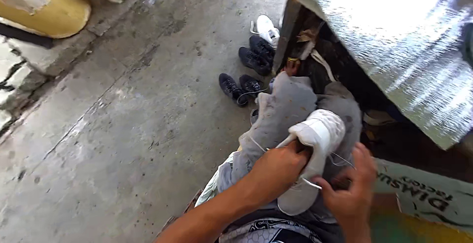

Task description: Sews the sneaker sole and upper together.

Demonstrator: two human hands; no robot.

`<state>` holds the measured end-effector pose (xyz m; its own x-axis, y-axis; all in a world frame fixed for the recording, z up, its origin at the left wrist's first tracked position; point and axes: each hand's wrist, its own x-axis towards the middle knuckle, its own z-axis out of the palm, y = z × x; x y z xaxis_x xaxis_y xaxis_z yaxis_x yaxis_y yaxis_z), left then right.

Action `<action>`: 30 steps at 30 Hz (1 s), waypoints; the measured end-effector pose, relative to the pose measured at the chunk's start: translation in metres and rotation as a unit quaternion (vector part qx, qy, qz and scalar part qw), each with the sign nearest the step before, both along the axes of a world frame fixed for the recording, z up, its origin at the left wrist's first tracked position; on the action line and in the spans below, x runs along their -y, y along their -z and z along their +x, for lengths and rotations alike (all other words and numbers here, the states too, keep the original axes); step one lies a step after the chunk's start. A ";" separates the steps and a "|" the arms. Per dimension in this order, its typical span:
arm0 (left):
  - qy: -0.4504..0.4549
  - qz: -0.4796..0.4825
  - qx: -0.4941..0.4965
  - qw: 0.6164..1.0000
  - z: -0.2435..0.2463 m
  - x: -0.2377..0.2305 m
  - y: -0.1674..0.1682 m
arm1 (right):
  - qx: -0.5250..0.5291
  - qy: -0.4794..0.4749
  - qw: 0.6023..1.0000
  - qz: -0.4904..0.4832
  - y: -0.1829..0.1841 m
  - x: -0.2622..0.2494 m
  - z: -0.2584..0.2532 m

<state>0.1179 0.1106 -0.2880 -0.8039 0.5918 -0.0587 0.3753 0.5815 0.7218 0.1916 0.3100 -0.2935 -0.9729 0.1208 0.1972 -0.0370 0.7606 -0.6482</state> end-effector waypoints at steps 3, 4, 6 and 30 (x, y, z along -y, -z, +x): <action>-0.076 -0.051 -0.082 0.992 0.006 0.043 -0.002 | -0.014 0.036 0.999 0.032 0.013 0.017 -0.010; -0.096 -0.077 -0.094 0.988 0.002 0.068 0.000 | -0.004 0.043 0.998 0.036 0.013 0.015 -0.010; -0.113 -0.127 -0.085 0.982 -0.008 0.117 0.011 | 0.014 0.051 0.998 0.036 0.014 0.014 -0.004; 0.036 -0.062 -0.165 0.984 -0.006 0.038 0.002 | 0.040 0.080 0.995 0.038 0.003 0.024 -0.021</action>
